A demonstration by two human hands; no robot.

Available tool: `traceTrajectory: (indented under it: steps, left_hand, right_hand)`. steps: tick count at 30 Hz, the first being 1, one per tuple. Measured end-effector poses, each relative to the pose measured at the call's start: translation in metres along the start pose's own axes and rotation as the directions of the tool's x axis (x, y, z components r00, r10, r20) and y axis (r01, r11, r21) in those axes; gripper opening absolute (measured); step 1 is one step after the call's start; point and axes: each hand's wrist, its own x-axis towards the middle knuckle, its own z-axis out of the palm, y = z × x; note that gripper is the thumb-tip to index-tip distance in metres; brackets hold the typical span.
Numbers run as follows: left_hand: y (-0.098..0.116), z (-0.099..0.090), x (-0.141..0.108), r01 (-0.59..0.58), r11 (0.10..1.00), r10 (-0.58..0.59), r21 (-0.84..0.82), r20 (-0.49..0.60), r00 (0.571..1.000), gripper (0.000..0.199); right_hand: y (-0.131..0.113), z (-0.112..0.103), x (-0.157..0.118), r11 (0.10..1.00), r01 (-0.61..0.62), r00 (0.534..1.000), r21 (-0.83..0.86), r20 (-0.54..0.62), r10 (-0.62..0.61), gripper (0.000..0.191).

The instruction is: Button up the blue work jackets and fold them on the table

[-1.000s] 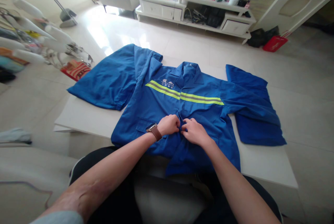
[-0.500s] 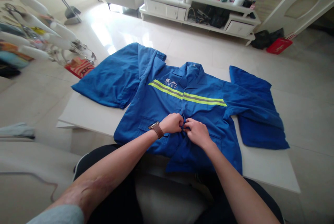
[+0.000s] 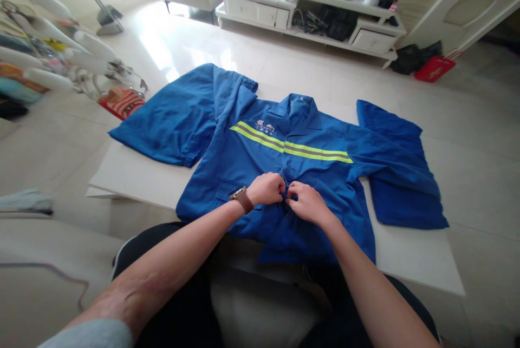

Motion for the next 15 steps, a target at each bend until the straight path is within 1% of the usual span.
traceTrajectory:
  steps: [5,9,12,15]
  left_hand:
    - [0.005,-0.001,-0.002,-0.016,0.999,0.016,0.039,-0.005,1.000,0.017]
    - [0.007,-0.002,-0.003,-0.055,0.996,0.057,0.063,-0.030,0.998,0.018]
    - [0.007,-0.003,-0.003,-0.106,0.993,0.108,0.054,-0.033,0.994,0.018]
    - [0.006,-0.005,-0.001,-0.126,0.992,0.127,0.018,-0.019,0.992,0.020]
  right_hand:
    - [0.007,-0.006,0.004,0.990,0.071,0.994,0.120,0.071,-0.080,0.009]
    - [0.010,-0.011,0.006,0.985,0.094,0.987,0.147,0.116,-0.111,0.009]
    - [0.008,-0.013,0.005,0.996,0.046,0.995,0.071,0.085,-0.052,0.008]
    - [0.005,-0.012,0.003,0.999,-0.028,0.999,-0.022,0.046,0.029,0.009]
